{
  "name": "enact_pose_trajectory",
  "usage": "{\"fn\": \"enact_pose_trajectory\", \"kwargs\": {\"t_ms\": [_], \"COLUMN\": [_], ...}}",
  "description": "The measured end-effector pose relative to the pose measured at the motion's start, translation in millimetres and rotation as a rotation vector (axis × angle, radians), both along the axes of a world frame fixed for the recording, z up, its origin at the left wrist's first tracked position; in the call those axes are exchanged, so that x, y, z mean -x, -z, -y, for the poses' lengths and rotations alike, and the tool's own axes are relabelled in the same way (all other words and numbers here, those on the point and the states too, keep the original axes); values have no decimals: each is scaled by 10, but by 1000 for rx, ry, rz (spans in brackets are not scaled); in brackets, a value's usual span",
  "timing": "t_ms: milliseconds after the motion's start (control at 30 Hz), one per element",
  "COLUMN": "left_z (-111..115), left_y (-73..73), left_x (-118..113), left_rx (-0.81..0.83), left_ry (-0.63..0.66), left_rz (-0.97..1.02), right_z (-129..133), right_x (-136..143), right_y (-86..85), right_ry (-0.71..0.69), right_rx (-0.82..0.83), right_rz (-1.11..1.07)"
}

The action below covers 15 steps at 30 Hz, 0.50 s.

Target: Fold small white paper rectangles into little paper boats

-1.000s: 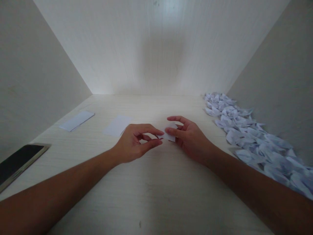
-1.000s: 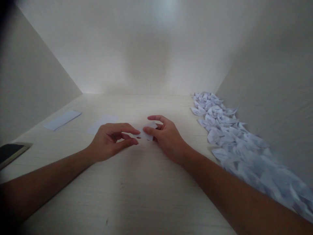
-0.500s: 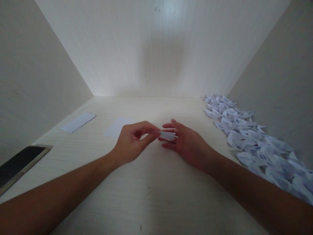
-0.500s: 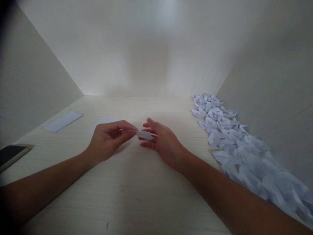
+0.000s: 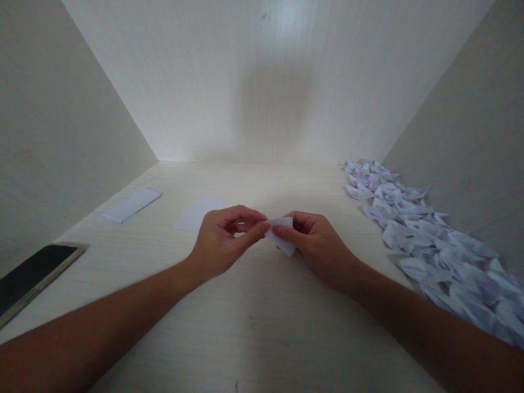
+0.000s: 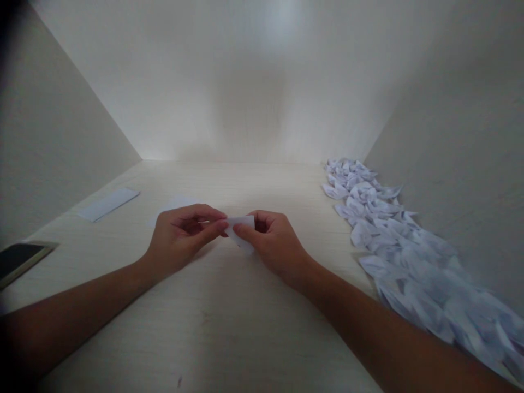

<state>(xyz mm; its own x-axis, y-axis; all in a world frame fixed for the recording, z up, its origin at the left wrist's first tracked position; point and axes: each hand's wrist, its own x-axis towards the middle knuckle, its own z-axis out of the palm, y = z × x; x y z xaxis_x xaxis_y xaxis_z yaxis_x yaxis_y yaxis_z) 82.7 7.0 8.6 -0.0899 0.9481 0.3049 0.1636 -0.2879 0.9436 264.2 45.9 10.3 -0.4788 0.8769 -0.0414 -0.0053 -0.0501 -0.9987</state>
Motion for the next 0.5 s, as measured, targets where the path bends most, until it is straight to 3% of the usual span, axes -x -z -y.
{"fn": "enact_pose_trajectory", "kwargs": {"t_ms": [100, 300, 500], "left_z": [-45, -134, -146], "left_y": [9, 39, 18], "left_x": [43, 141, 187], "left_rx": [96, 486, 612], "left_ry": [97, 402, 436], "left_rz": [137, 463, 467], "right_z": [-9, -73, -96], "right_x": [-13, -51, -76], "right_y": [-14, -7, -11], "right_ry": [4, -32, -36], "right_rx": [-33, -58, -66], "right_rz": [35, 62, 97]}}
